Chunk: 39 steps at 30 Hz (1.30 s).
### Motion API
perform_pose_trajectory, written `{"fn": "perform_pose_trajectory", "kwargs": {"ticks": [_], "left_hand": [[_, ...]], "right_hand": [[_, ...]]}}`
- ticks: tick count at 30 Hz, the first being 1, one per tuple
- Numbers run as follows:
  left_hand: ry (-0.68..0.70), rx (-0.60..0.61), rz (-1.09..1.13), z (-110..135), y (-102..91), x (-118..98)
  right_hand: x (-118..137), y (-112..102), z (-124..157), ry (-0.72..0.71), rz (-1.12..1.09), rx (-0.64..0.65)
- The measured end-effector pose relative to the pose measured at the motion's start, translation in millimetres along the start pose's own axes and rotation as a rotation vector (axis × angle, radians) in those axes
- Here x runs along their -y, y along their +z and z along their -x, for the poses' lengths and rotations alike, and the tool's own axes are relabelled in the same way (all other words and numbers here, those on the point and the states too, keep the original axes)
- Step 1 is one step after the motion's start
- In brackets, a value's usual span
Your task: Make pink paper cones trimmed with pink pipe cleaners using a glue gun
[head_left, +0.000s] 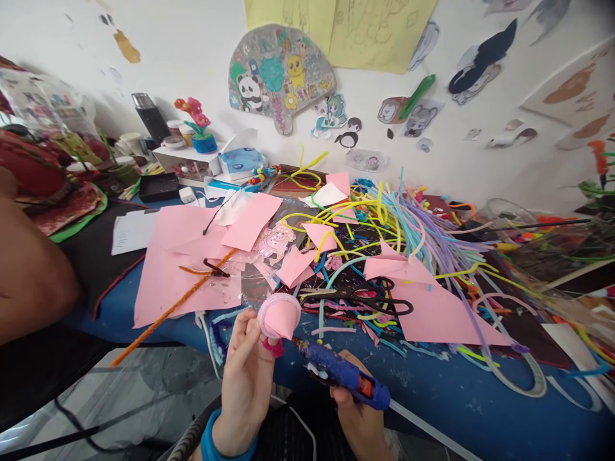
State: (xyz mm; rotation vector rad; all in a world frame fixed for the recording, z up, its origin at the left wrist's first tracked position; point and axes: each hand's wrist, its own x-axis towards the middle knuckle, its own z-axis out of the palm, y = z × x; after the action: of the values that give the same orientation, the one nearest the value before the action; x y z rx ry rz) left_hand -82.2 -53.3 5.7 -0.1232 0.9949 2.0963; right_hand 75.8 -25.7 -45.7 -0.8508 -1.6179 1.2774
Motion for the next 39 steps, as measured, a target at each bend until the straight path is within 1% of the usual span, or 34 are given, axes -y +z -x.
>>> {"fn": "perform_pose_trajectory", "kwargs": {"ticks": [5, 10, 13, 18, 23, 27, 31, 34, 39], "left_hand": [[0.007, 0.004, -0.005, -0.9, -0.4, -0.2], [0.007, 0.021, -0.001, -1.2, -0.4, -0.2], [0.005, 0.023, 0.007, -1.1, 0.3, -0.3], [-0.009, 0.017, 0.021, 0.8, 2.2, -0.2], [-0.033, 0.003, 0.026, 2.9, 3.5, 0.4], [-0.01, -0.003, 0.018, 0.7, 1.4, -1.2], [0.008, -0.039, 0.03, -1.7, -0.8, -3.5], [-0.017, -0.048, 0.046, -1.2, -1.3, -5.7], [-0.101, -0.044, 0.047, 2.2, -3.8, -10.4]], "right_hand": [[4.1, -3.0, -4.8, -0.06, 0.041, -0.046], [3.0, -2.4, -2.9, -0.068, 0.048, -0.057], [1.7, -0.3, -0.7, -0.053, 0.032, -0.052], [0.9, 4.1, 0.7, -0.019, 0.014, 0.011], [-0.5, 7.3, 1.2, 0.003, 0.012, 0.048], [-1.4, 4.9, 2.3, -0.012, -0.006, 0.027], [0.0, -0.2, 0.8, -0.013, -0.009, -0.01], [2.1, -2.1, -1.1, -0.055, 0.004, -0.038], [-0.1, -1.1, -0.1, -0.082, -0.036, -0.024]]}}
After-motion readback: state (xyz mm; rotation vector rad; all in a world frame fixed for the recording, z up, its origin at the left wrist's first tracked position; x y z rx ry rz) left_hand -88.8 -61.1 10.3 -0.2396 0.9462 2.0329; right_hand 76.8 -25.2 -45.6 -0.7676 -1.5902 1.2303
